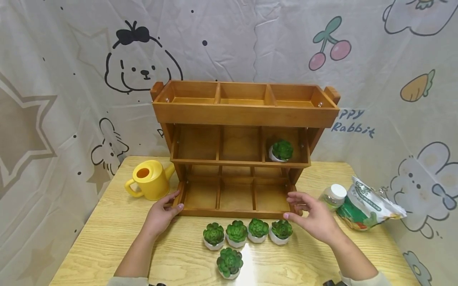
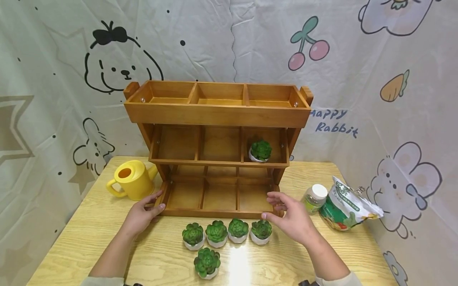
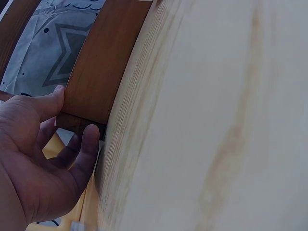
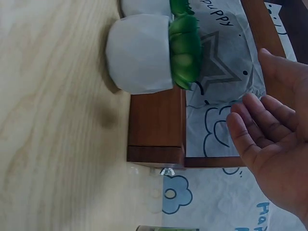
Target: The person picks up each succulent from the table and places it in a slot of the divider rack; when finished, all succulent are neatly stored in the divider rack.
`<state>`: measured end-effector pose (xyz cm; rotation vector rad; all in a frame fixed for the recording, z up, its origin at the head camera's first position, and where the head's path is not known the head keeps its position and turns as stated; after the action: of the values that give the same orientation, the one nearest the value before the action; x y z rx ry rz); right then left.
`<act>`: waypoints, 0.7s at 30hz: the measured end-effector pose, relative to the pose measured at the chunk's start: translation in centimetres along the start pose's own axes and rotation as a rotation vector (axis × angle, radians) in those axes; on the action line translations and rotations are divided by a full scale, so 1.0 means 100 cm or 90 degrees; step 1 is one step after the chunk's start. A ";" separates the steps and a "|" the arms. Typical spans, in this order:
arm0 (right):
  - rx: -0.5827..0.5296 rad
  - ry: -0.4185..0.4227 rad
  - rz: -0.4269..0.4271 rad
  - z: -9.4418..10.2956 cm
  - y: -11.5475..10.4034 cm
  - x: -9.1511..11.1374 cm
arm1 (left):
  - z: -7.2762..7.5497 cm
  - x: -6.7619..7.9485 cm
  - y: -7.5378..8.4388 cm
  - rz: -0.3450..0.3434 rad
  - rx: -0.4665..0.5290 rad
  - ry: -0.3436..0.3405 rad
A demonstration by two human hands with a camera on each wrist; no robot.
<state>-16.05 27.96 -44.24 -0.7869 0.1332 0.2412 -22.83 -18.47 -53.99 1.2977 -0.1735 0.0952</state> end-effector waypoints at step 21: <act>-0.006 -0.169 -0.045 -0.032 0.023 0.019 | -0.001 0.002 0.003 -0.011 0.000 -0.019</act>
<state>-14.91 27.60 -48.46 -0.7605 -0.1453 0.2771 -22.69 -18.31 -53.73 1.3007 -0.1884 0.0614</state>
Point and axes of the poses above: each hand's wrist, its own x-axis away from the middle knuckle, its own z-axis out of the back of the hand, y = z × x, the point moved 6 cm from there along -x, towards the middle knuckle, and after that the axes turned 6 degrees about x, right-handed, at the moved point
